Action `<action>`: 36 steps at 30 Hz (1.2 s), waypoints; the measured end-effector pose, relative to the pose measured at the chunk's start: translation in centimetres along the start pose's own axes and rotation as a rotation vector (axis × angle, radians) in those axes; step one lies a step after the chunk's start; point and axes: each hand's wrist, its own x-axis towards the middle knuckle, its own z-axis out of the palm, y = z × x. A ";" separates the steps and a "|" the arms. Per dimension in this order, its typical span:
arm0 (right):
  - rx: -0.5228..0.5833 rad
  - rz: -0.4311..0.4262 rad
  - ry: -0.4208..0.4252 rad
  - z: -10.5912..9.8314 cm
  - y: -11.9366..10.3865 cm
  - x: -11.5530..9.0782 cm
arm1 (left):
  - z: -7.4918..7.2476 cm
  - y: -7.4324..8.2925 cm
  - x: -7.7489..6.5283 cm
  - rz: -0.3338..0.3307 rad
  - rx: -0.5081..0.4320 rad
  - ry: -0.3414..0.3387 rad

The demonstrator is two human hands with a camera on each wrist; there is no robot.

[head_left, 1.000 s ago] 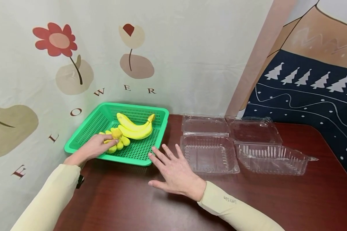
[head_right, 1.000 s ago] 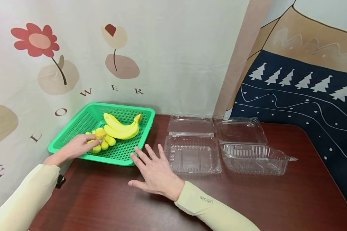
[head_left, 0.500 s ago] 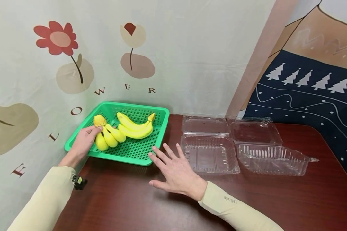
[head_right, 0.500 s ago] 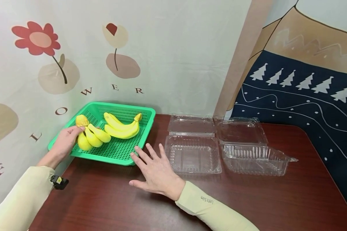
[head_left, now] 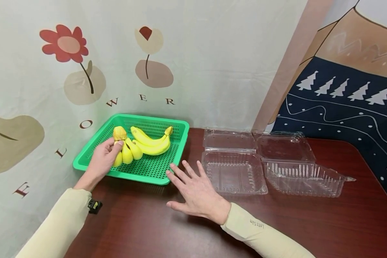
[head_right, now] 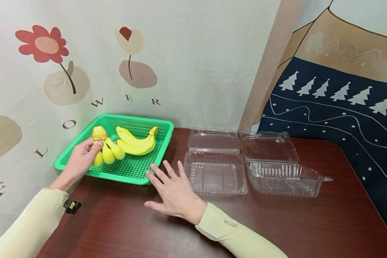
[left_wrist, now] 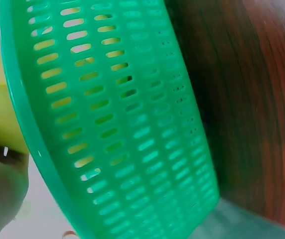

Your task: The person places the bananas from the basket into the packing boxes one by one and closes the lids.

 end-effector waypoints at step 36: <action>-0.002 0.168 0.131 -4.3 5.9 -7.7 | 9.3 10.3 -0.9 0.972 0.570 0.269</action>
